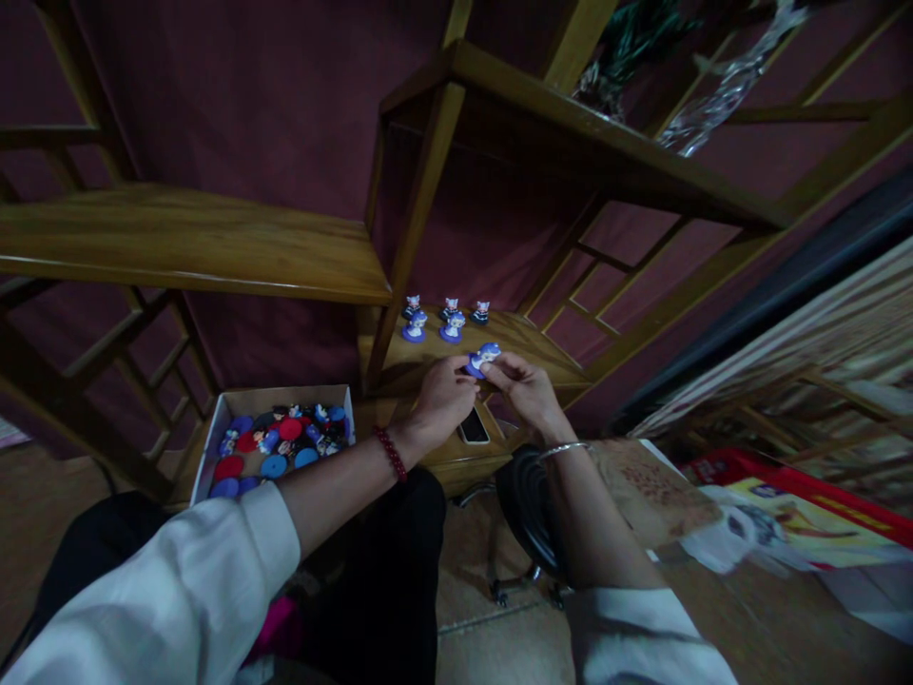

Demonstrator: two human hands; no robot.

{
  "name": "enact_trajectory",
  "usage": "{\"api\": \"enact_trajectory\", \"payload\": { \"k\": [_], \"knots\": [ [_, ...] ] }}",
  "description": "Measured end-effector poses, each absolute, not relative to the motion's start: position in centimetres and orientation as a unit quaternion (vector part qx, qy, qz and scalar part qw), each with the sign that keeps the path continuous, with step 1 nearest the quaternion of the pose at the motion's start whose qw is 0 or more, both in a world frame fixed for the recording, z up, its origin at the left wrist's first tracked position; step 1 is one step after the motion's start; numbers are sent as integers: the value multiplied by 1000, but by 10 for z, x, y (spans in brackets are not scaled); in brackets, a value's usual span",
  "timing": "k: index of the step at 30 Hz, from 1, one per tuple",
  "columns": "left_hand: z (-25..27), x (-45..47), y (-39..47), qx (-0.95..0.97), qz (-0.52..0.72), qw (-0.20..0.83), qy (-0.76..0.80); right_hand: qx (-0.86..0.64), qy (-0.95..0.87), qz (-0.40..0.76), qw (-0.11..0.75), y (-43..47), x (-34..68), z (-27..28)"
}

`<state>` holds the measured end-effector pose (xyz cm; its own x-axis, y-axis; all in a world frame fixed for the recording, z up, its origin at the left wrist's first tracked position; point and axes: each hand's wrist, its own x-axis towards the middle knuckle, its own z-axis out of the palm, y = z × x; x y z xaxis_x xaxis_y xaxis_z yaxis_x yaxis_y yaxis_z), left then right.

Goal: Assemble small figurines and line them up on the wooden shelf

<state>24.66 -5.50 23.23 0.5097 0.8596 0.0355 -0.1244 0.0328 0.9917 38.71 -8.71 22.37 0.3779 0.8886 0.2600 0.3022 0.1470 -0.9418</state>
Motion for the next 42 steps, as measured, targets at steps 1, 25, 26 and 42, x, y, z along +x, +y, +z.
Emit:
{"api": "enact_trajectory", "payload": {
  "k": [1,25,26,42],
  "knots": [
    [232,248,-54,586,379,643,314,-601,-495,256,573,-86,389,223],
    [215,266,-29,668,374,574,290,-623,-524,240,528,-75,413,213],
    [215,267,-28,669,377,571,291,-623,-524,240,528,-75,413,213],
    [222,287,-35,720,372,508,293,-646,-513,233,515,-68,428,228]
  ]
}}
